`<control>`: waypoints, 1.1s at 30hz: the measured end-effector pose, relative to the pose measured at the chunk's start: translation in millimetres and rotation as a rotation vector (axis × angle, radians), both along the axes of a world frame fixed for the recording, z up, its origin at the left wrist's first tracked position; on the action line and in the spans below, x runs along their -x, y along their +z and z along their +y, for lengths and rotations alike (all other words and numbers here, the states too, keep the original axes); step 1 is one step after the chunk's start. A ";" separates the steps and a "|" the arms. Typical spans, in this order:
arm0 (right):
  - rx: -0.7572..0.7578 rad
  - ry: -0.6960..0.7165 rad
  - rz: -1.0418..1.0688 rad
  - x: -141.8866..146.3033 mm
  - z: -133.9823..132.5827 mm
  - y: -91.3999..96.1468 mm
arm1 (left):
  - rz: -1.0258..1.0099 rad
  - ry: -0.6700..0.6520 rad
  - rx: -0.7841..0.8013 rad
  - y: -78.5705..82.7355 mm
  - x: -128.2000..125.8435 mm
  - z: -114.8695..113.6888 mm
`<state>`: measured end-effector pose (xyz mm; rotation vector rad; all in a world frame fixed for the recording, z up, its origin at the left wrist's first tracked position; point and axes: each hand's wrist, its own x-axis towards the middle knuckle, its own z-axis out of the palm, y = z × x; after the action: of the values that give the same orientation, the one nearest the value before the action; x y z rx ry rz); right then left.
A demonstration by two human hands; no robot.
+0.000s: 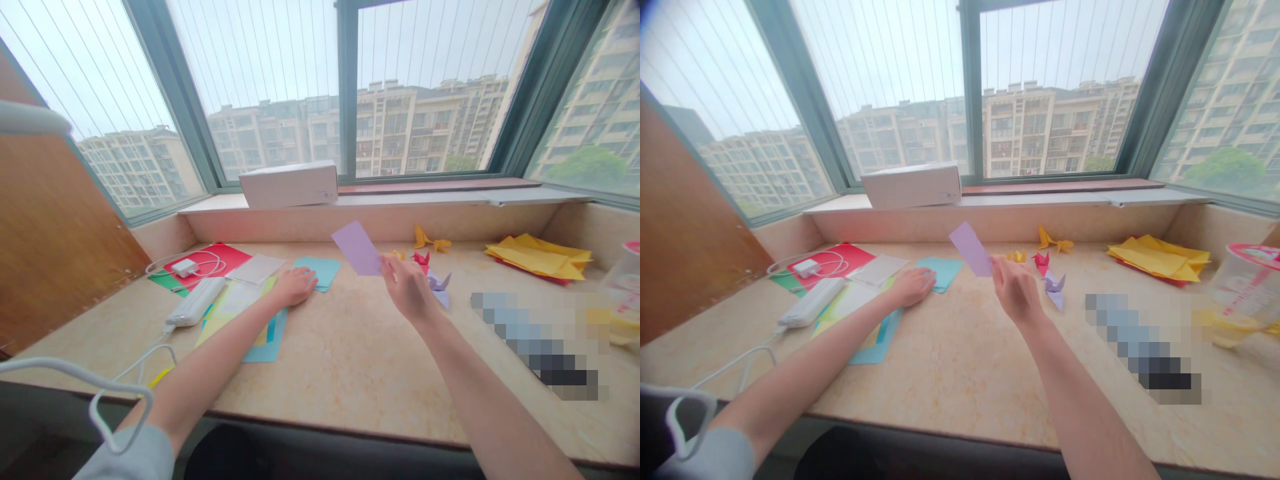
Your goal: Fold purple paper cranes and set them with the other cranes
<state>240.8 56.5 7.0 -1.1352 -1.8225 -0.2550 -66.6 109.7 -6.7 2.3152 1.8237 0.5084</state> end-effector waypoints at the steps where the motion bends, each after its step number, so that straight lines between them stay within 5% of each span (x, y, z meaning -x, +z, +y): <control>1: 0.010 0.015 -0.002 0.5 -0.8 0.7 | -0.018 -0.016 -0.011 -1.2 -2.1 -4.0; 5: 0.091 0.135 0.081 6.5 -6.6 2.9 | -0.160 -0.073 -0.063 6.8 -12.4 -19.3; 9: 0.336 0.424 0.356 21.7 -17.2 1.5 | -0.356 -0.180 -0.038 21.0 -24.1 -39.4; 13: 0.587 0.613 0.516 36.8 -25.7 -2.4 | -0.937 -0.220 0.162 17.9 -26.0 -54.1; 21: 0.788 0.526 0.668 35.5 -19.8 -10.1 | -1.045 -0.194 0.300 -4.4 -19.1 -52.2; 33: 0.768 0.370 0.698 30.4 -11.7 -14.4 | -1.141 -0.302 0.419 2.1 -25.3 -64.8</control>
<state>210.4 44.8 -7.4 -1.1388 -1.4463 1.0147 -41.3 45.0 -4.6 1.4286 0.8871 0.9883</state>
